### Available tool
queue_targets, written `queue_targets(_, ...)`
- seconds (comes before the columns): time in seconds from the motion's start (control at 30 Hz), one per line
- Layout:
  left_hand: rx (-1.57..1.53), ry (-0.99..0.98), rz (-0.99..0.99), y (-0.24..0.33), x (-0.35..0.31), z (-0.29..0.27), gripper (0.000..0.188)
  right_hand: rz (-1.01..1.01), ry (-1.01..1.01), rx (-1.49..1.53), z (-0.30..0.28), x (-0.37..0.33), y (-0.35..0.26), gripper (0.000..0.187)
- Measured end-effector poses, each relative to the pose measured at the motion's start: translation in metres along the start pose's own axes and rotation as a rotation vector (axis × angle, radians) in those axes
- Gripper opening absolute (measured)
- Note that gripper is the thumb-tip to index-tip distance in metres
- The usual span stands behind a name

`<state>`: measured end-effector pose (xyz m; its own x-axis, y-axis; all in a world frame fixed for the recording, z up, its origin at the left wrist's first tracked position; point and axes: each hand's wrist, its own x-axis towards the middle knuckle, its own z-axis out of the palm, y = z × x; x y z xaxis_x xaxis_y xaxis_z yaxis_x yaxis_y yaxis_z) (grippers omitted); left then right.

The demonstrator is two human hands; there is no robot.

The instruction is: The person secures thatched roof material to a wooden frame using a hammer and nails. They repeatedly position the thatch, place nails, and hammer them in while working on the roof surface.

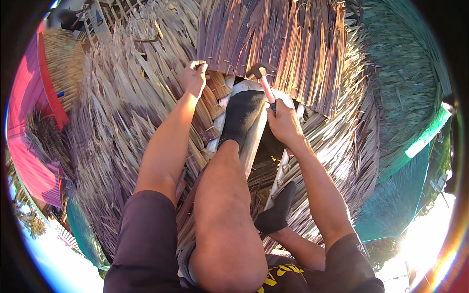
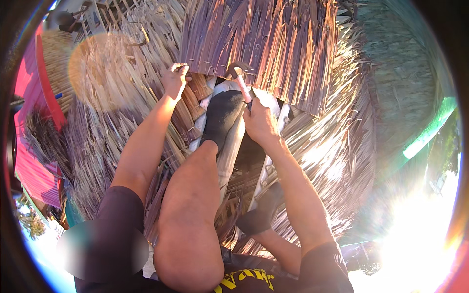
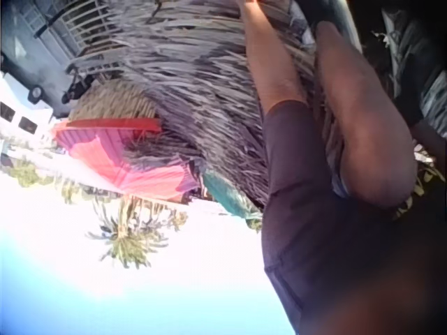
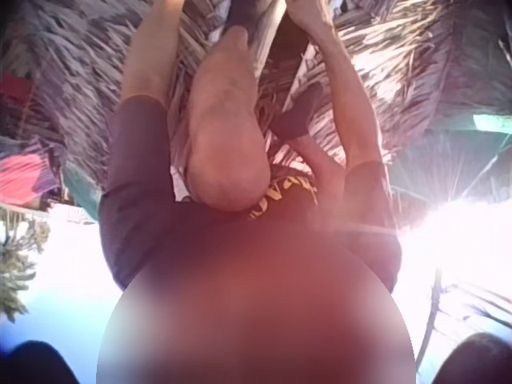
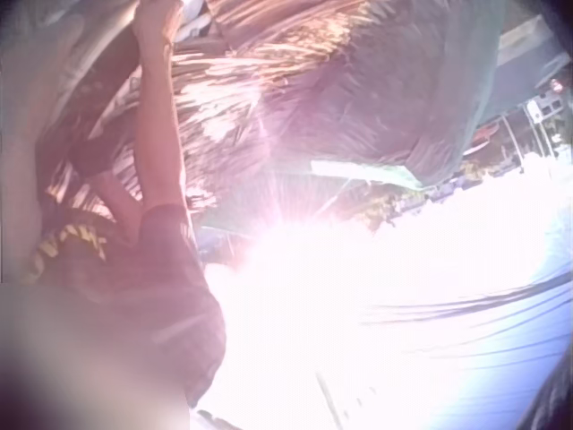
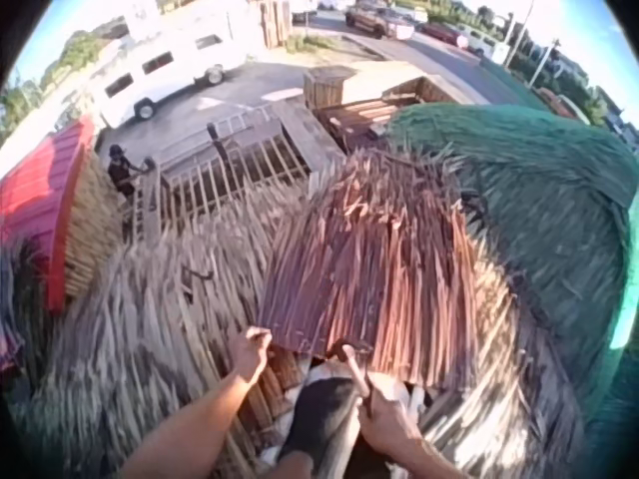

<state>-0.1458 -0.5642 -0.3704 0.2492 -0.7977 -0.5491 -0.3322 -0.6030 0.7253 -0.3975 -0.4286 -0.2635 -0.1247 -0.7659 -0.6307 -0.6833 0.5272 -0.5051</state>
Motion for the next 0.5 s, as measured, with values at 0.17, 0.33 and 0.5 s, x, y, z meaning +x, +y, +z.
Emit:
queue_targets(0.17, 0.317, -0.044, -0.003, -0.030, 0.024, 0.003, 0.027, -0.115, -0.062, -0.108, 0.005, 0.028, -0.020, 0.030)
queue_targets(0.33, 0.723, 0.076, 0.534, -0.021, 0.013, -0.005, 0.024, 0.012, -0.152, -0.254, 0.005, 0.047, -0.023, 0.032)
queue_targets(0.5, 0.239, -0.108, 0.767, -0.007, -0.010, 0.030, 0.018, 0.044, -0.165, -0.278, 0.007, 0.045, -0.020, 0.038)
